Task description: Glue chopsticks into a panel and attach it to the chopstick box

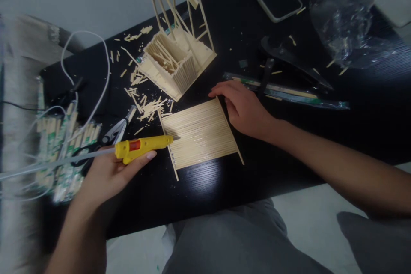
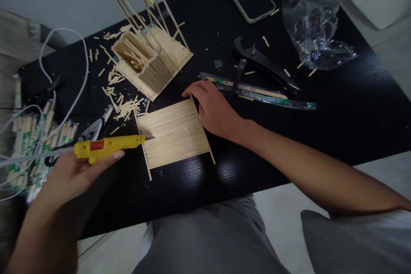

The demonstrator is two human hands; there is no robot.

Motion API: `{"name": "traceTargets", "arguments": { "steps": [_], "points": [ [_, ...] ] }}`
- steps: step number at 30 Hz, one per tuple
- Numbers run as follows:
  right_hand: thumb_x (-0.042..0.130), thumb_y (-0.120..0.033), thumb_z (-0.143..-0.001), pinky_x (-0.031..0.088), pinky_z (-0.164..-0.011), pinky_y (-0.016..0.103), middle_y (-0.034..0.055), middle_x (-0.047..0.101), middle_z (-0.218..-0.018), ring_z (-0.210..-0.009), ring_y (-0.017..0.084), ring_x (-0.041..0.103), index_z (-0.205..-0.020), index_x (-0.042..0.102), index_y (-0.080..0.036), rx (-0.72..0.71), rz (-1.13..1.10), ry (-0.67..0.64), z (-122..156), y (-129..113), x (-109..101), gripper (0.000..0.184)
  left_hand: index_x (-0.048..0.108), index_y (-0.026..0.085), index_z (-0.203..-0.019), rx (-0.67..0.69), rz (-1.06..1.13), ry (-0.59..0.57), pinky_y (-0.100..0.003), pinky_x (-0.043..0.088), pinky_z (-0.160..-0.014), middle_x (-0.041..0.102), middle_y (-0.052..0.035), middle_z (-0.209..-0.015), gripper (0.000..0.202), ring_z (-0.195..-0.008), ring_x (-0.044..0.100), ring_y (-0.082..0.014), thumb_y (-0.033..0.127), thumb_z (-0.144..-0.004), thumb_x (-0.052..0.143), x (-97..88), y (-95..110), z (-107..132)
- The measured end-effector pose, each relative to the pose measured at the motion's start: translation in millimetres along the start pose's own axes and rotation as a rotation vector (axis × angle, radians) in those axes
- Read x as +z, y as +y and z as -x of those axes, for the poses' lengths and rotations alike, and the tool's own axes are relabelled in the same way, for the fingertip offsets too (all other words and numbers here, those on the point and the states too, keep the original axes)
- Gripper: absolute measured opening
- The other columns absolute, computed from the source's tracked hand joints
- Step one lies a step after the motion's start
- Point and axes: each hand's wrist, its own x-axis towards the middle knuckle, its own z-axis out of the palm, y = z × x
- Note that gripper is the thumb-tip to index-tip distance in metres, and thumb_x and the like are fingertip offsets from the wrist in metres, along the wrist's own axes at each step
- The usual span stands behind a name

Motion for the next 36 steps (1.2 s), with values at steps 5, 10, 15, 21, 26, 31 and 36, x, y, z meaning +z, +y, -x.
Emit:
{"name": "traceTargets", "arguments": {
  "steps": [5,10,15,21,26,31,36],
  "points": [
    [0.045,0.003,-0.088,0.052,-0.114,0.054,0.0144,0.074,-0.128,-0.127,0.031,0.067,-0.119,0.072,-0.022,-0.007,0.004,0.006,-0.2,0.2,0.2,0.048,0.084,0.023,-0.088,-0.071,0.009,-0.020,-0.042,0.070,-0.080,0.085,-0.0038,-0.083,0.037,-0.079,0.081,-0.0292,0.059,-0.083,0.079,1.6,12.7,-1.8],
    [0.046,0.000,-0.089,0.050,-0.116,0.055,0.0146,0.073,-0.129,-0.129,0.032,0.065,-0.120,0.073,-0.022,0.009,-0.020,-0.004,-0.1,0.2,-0.1,0.046,0.084,0.023,-0.091,-0.086,-0.004,-0.057,-0.042,0.070,-0.083,0.087,-0.0040,-0.090,0.040,-0.080,0.082,-0.0289,0.062,-0.084,0.077,3.4,16.5,-3.0],
    [0.046,0.001,-0.089,0.049,-0.117,0.056,0.0145,0.073,-0.129,-0.129,0.032,0.065,-0.120,0.073,-0.022,0.007,-0.024,-0.011,-0.3,0.3,-0.4,0.047,0.084,0.023,-0.089,-0.032,-0.026,-0.046,-0.040,0.070,-0.085,0.087,-0.0037,-0.093,0.039,-0.081,0.082,-0.0274,0.061,-0.086,0.077,4.5,16.8,-6.0],
    [0.045,0.002,-0.088,0.049,-0.117,0.055,0.0145,0.074,-0.129,-0.129,0.032,0.066,-0.120,0.072,-0.021,0.002,-0.011,-0.014,-0.3,-0.7,-1.0,0.048,0.086,0.025,-0.094,0.020,-0.057,-0.071,-0.038,0.070,-0.079,0.088,-0.0024,-0.098,0.040,-0.084,0.083,-0.0280,0.062,-0.089,0.075,8.7,15.9,-8.9],
    [0.044,0.002,-0.089,0.050,-0.116,0.054,0.0149,0.074,-0.128,-0.128,0.031,0.066,-0.120,0.071,-0.020,-0.021,-0.006,-0.008,0.1,0.1,-0.4,0.047,0.087,0.030,-0.095,0.071,-0.010,-0.039,-0.041,0.071,-0.072,0.088,-0.0028,-0.098,0.038,-0.081,0.083,-0.0290,0.065,-0.089,0.073,17.1,11.5,-12.8],
    [0.045,0.004,-0.088,0.051,-0.115,0.053,0.0149,0.074,-0.129,-0.128,0.031,0.067,-0.120,0.071,-0.020,-0.019,-0.011,-0.013,-0.1,-0.1,-0.1,0.048,0.087,0.024,-0.103,0.066,-0.046,-0.083,-0.039,0.068,-0.069,0.087,-0.0076,-0.103,0.042,-0.082,0.082,-0.0280,0.062,-0.093,0.072,20.6,13.0,-14.3],
    [0.044,0.004,-0.088,0.052,-0.113,0.052,0.0162,0.074,-0.128,-0.126,0.031,0.067,-0.120,0.072,-0.018,-0.028,-0.007,0.001,0.0,-0.5,0.2,0.047,0.086,0.020,-0.103,0.084,-0.073,-0.085,-0.037,0.068,-0.074,0.087,-0.0080,-0.101,0.044,-0.083,0.082,-0.0264,0.061,-0.094,0.072,22.6,16.5,-16.8]
  ]
}}
